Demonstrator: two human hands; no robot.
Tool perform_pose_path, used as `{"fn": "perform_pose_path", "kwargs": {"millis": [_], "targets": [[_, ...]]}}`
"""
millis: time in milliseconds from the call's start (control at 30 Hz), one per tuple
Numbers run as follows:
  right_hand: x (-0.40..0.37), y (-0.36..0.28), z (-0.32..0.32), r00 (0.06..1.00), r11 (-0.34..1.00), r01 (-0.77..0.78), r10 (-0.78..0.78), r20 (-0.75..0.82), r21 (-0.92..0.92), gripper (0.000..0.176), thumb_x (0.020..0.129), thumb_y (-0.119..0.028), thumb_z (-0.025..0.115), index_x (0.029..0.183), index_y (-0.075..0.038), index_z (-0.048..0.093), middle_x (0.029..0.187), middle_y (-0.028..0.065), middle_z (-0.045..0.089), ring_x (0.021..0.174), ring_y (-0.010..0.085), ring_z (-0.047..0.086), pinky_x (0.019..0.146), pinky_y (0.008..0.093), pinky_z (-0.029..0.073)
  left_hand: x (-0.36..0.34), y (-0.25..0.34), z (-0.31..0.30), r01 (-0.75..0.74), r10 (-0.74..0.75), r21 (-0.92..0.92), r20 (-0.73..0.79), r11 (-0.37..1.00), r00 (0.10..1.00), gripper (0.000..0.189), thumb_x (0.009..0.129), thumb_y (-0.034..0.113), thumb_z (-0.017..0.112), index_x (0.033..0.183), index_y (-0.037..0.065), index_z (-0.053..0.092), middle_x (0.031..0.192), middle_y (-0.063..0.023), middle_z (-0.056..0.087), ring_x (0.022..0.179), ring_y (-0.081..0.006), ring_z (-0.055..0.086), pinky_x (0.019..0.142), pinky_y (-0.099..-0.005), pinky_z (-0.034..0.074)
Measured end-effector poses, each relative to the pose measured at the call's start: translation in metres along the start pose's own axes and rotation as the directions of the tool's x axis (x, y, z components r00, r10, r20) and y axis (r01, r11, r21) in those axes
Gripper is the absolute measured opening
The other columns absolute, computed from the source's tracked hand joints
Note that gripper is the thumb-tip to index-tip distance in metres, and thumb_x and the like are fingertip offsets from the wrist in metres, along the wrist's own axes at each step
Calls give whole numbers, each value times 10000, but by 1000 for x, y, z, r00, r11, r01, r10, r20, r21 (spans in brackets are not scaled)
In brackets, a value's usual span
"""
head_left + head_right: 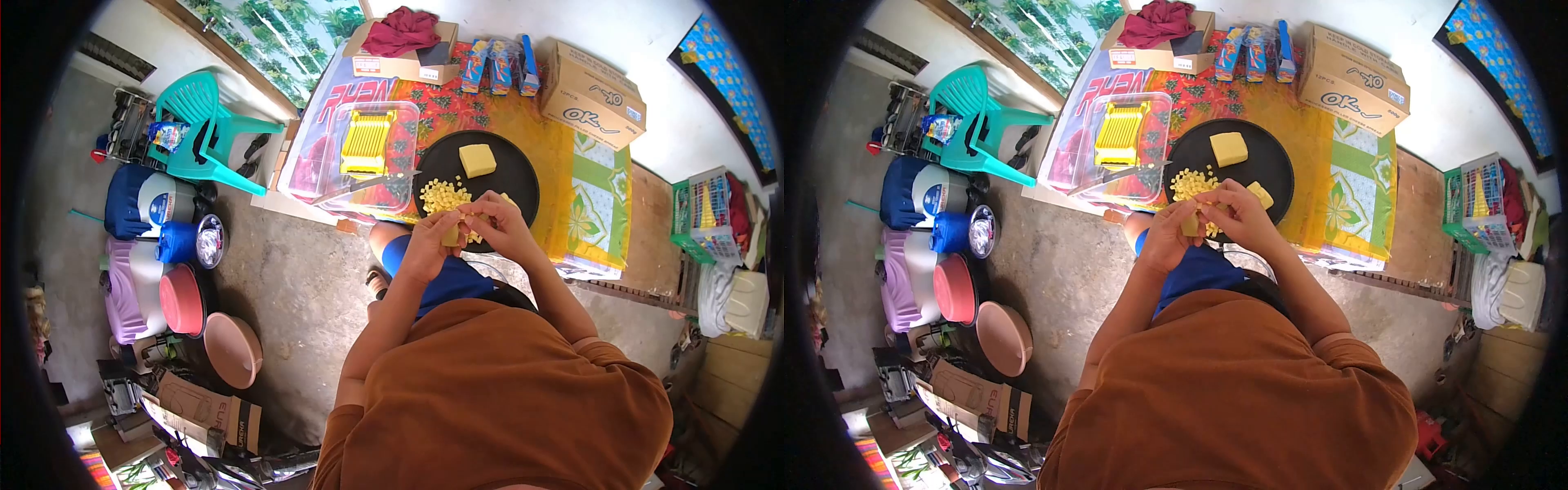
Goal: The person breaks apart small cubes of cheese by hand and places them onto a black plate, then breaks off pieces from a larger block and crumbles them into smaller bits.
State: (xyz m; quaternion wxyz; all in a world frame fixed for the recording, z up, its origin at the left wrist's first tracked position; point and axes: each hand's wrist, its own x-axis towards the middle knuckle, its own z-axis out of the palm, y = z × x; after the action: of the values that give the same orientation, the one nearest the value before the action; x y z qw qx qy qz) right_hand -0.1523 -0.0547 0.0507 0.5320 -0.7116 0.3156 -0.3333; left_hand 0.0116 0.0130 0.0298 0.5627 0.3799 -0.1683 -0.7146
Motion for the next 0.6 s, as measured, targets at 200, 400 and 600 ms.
{"fn": "perform_pose_path", "kwargs": {"millis": [200,400,600], "targets": [[1,-10,-2,1000,994,20,-22,-20,-111,203,821,-142,723,993,-45,677,789,-8,490,639,55,439,530,206,339,-1,0,2,-12,14,45,-28,999,1000,257,920,288,609,972,39,643,795,-32,635,650,-98,587,518,-232,440],[3,-2,-3,1000,997,12,-13,-14,-72,196,811,-150,731,978,-60,681,798,-9,495,636,55,433,537,210,337,-3,1,5,-85,89,133,-24,987,996,272,924,294,601,925,26,654,806,-43,639,644,-102,580,520,-234,442],[2,7,-2,999,988,-28,26,20,149,202,837,-169,712,998,-54,671,802,-21,488,689,52,475,605,204,385,-4,3,5,-96,96,7,5,995,995,297,943,297,566,982,14,647,796,-49,640,640,-114,586,520,-244,450]]}}
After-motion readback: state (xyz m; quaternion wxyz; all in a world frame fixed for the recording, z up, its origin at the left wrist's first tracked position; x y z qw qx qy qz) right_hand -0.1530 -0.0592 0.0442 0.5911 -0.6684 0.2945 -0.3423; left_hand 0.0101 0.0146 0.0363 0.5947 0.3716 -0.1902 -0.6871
